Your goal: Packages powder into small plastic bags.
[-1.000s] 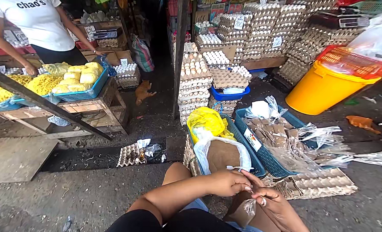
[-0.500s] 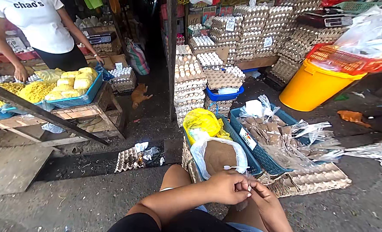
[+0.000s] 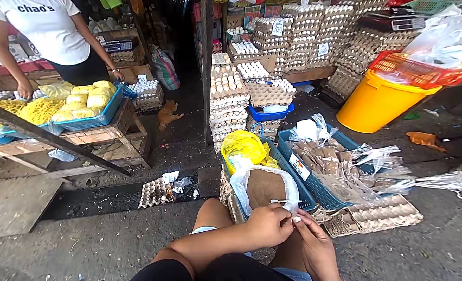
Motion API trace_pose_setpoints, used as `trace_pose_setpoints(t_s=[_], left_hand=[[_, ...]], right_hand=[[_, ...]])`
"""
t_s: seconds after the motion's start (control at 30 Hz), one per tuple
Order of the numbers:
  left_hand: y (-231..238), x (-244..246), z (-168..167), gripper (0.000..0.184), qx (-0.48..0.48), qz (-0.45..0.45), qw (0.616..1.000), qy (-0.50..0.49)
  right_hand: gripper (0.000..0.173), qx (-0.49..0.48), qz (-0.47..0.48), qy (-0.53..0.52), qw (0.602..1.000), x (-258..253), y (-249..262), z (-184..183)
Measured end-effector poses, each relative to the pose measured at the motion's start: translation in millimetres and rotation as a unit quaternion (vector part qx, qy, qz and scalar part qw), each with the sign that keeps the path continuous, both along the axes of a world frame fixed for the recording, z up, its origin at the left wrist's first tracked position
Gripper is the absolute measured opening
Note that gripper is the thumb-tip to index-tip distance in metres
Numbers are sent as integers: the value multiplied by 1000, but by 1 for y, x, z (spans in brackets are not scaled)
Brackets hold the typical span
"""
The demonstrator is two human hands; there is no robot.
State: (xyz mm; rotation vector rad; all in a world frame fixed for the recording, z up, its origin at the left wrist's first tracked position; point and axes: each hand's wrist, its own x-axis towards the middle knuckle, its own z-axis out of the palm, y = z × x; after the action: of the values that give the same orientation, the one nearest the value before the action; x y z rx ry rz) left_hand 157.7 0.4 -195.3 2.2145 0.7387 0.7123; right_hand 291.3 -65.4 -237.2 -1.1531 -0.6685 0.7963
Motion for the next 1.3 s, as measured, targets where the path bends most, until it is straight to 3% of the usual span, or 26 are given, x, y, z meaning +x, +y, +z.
trace_pose_setpoints(t_s=[0.13,0.27,0.33,0.4,0.53,0.73,0.97,1.07,1.13,1.23,1.3], left_hand=[[7,-4,13,24,-128,-32,991,11],[11,-4,14,25,-223,-62,972,40],[12,-7,14,27,-218,-44,974,45],[14,-10,17,27,-225,-37,973,30],[16,-12,23,23,-266,-27,964,9],[15,-11,18,23,-254,-39,966,33],[14,-10,19,20,-276,-23,961,21],[9,-9,16,18,-213,-22,977,-4],[5,-9,5,14,-66,-43,995,-68],[11,-7,-7,8,153,-106,971,-147],[13,-7,-7,12,191,-134,960,-153]], right_hand=[[16,73,75,-1,994,5,-3,-9],[30,11,126,93,988,3,-5,4],[29,-10,106,48,993,6,-5,6],[21,2,90,-68,994,12,-7,1],[17,24,97,-291,951,20,-11,1],[15,-4,84,-248,965,17,-13,8],[16,1,86,-334,939,20,-16,11],[14,5,111,-229,967,19,-14,10],[13,13,140,-136,981,20,-14,8],[11,38,206,49,977,26,-14,2],[14,40,221,103,969,26,-16,4]])
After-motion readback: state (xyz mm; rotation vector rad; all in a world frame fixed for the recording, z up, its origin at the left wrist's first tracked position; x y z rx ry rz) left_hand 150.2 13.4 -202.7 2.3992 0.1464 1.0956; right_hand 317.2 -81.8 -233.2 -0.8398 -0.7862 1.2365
